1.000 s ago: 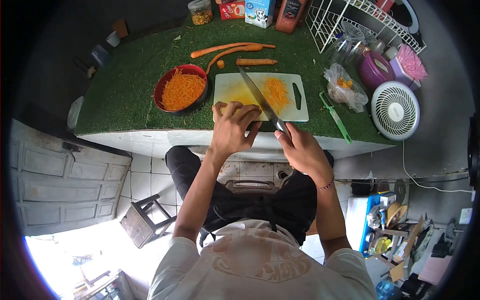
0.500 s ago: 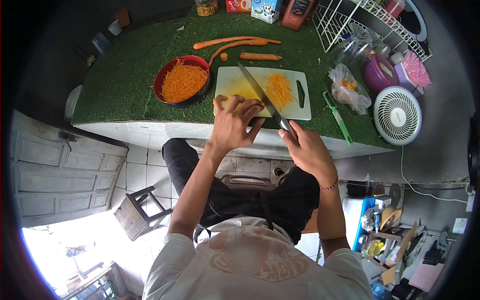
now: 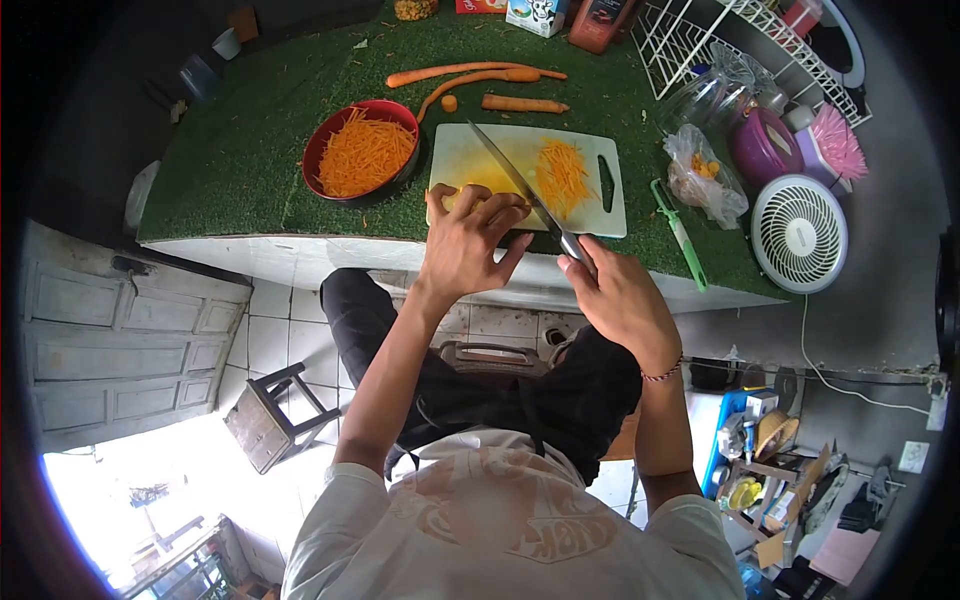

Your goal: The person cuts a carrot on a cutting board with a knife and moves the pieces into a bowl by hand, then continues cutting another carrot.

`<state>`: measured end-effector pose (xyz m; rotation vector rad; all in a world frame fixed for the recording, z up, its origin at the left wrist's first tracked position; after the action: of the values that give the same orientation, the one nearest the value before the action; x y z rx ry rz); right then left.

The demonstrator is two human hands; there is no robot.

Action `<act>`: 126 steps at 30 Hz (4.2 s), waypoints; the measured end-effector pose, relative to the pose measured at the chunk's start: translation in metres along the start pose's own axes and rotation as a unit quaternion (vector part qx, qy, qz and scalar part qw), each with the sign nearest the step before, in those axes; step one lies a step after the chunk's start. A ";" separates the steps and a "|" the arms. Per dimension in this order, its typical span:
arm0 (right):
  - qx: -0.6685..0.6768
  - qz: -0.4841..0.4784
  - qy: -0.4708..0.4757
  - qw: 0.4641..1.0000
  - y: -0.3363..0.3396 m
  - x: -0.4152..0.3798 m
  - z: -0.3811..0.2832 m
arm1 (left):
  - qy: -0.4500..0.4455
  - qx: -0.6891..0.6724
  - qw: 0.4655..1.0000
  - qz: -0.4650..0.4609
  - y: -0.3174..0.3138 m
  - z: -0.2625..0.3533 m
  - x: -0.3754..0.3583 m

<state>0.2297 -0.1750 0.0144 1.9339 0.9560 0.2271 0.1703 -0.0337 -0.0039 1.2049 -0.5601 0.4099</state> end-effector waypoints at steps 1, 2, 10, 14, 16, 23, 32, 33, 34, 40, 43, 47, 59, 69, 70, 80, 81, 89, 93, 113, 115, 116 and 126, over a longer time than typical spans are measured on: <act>-0.004 -0.007 -0.006 1.000 0.000 0.002 0.000 | 0.003 0.001 1.000 0.000 0.000 0.000 0.000; -0.002 -0.007 0.002 1.000 0.000 0.005 0.001 | 0.006 0.001 1.000 0.000 0.000 0.000 0.000; 0.132 -0.085 -0.091 0.983 -0.018 0.030 0.026 | 0.008 0.008 1.000 0.006 -0.001 0.000 -0.001; 0.119 -0.032 -0.053 0.991 -0.024 0.029 0.035 | 0.012 0.009 1.000 0.005 0.000 0.000 -0.002; 0.112 -0.012 -0.031 0.993 -0.021 0.024 0.034 | 0.012 0.008 1.000 0.005 0.000 0.000 -0.002; 0.094 -0.013 0.011 0.995 -0.014 0.012 0.019 | 0.012 0.003 1.000 0.003 0.001 0.001 0.000; 0.005 0.030 0.042 0.999 -0.011 0.012 0.008 | 0.003 0.004 1.000 0.012 0.000 0.000 0.000; -0.010 0.039 0.047 0.998 -0.011 0.013 0.006 | 0.002 0.007 1.000 0.013 0.000 0.000 -0.001; -0.024 0.048 0.053 0.997 -0.012 0.014 0.005 | 0.004 0.008 1.000 0.016 0.000 0.000 -0.001; -0.033 0.092 0.088 0.991 -0.014 0.038 -0.003 | 0.009 0.004 1.000 0.012 -0.002 0.000 -0.001; 0.043 0.071 0.030 0.996 -0.019 0.043 0.006 | 0.013 0.004 1.000 0.017 -0.002 -0.001 -0.002; 0.120 0.020 0.031 0.992 -0.028 0.039 0.026 | 0.013 0.003 0.999 0.029 -0.002 -0.002 -0.004; 0.015 0.034 0.048 0.998 -0.013 0.014 0.010 | 0.016 0.008 0.999 0.030 0.002 -0.001 -0.003; -0.032 0.108 0.084 0.990 -0.016 0.031 -0.007 | 0.016 0.006 0.999 0.036 0.001 -0.001 -0.003; -0.017 0.103 0.076 0.992 -0.018 0.033 -0.004 | 0.017 0.004 0.999 0.036 0.001 -0.001 -0.004; -0.017 0.143 0.204 0.968 -0.029 0.013 0.010 | 0.029 -0.005 0.999 0.030 0.002 -0.002 -0.003; -0.010 0.126 0.184 0.975 -0.030 0.012 0.012 | 0.030 -0.007 0.999 0.028 0.002 -0.003 -0.003; -0.001 0.085 0.107 0.991 -0.020 0.011 0.001 | 0.028 -0.003 0.999 0.032 0.002 -0.003 -0.003; -0.027 0.098 0.087 0.991 -0.022 0.012 -0.003 | 0.014 -0.004 0.999 0.052 0.003 -0.002 -0.003; 0.004 0.115 0.150 0.982 -0.034 0.012 0.009 | 0.015 -0.007 0.998 0.058 0.003 -0.002 -0.003; -0.016 0.116 0.158 0.980 -0.029 0.009 0.002 | 0.015 -0.006 0.998 0.059 0.003 -0.003 -0.004; -0.032 0.124 0.170 0.977 -0.028 0.007 -0.001 | 0.015 -0.007 0.998 0.059 0.002 -0.003 -0.004; -0.097 0.097 0.100 0.985 -0.021 0.011 -0.015 | 0.017 -0.003 0.998 0.058 0.003 -0.002 -0.004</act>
<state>0.2185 -0.1514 0.0034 1.8469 0.8377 0.6151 0.1659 -0.0311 -0.0038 1.1610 -0.6034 0.5248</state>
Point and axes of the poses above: each hand's wrist, its own x-axis towards the middle knuckle, its own y-axis out of the back of the hand, z = x × y, the point moved 10 cm from there along x, towards the middle knuckle, and after that the axes turned 4 degrees about -z, right-handed, at the moved point
